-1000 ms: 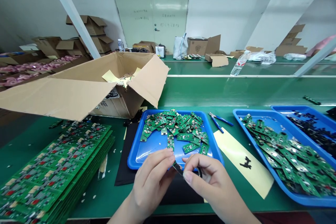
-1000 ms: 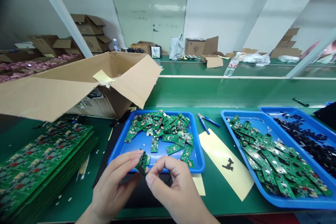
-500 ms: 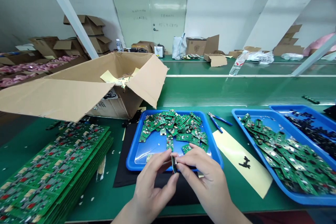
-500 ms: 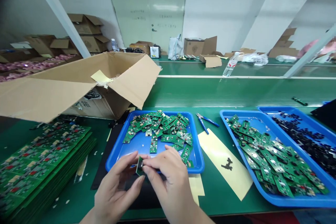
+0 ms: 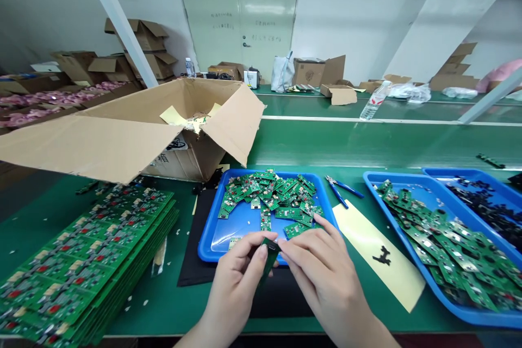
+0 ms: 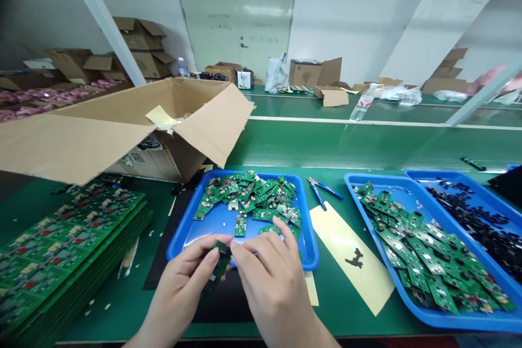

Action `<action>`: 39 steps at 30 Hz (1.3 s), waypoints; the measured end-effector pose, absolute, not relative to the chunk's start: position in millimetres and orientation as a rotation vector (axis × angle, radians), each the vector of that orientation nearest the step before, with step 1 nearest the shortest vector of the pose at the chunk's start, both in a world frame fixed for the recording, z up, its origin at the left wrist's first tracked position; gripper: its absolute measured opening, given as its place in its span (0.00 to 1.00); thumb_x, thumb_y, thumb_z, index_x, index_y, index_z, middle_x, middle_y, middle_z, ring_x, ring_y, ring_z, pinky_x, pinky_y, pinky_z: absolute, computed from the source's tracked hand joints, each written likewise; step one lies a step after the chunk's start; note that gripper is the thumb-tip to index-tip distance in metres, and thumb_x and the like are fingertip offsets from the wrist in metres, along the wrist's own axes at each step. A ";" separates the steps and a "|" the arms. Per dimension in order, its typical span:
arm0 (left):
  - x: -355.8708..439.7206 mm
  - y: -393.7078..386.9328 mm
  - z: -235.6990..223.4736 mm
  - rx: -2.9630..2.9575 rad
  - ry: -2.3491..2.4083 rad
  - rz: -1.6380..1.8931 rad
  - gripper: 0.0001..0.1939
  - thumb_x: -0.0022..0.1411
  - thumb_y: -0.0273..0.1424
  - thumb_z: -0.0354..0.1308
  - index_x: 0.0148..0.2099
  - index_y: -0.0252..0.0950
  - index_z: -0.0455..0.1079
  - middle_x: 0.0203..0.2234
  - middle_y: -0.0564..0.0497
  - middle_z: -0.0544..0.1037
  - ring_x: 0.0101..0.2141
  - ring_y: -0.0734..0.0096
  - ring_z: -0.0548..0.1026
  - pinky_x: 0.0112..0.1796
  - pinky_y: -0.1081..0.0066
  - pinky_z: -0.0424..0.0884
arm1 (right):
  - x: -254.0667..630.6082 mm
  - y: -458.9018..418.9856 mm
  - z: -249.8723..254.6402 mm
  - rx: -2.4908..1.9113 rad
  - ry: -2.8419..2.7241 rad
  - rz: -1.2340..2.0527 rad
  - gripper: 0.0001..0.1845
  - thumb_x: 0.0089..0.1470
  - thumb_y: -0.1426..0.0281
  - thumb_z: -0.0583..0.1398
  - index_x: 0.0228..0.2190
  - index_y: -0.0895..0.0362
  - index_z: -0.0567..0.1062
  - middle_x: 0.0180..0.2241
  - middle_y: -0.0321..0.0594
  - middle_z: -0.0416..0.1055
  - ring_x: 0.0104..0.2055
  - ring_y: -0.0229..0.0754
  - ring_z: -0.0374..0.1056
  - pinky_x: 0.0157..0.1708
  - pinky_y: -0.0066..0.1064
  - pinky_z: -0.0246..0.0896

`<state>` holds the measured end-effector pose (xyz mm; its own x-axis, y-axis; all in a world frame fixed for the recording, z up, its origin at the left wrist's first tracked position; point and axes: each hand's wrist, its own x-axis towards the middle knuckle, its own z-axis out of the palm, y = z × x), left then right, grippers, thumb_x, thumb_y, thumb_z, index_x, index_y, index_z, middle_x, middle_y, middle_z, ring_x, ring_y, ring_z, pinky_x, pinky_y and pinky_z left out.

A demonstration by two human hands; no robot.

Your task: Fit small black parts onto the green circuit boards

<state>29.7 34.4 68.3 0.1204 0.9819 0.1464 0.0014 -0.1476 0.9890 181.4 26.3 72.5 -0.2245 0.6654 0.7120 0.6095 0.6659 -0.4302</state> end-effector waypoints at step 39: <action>14.3 44.2 64.9 2.565 0.880 1.137 0.19 0.61 0.21 0.52 0.55 0.33 0.62 0.40 0.46 0.73 0.41 0.74 0.72 0.42 0.76 0.71 | 206.2 37.9 63.5 -1.118 -1.555 1.310 0.13 0.55 0.59 0.59 0.31 0.57 0.74 0.30 0.38 0.72 0.34 0.40 0.68 0.42 0.37 0.64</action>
<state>14.3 44.2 64.9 0.5267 0.5943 0.6078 0.4398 -0.8024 0.4034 206.2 37.9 63.5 -0.2911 0.9561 0.0337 0.1297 0.0743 -0.9888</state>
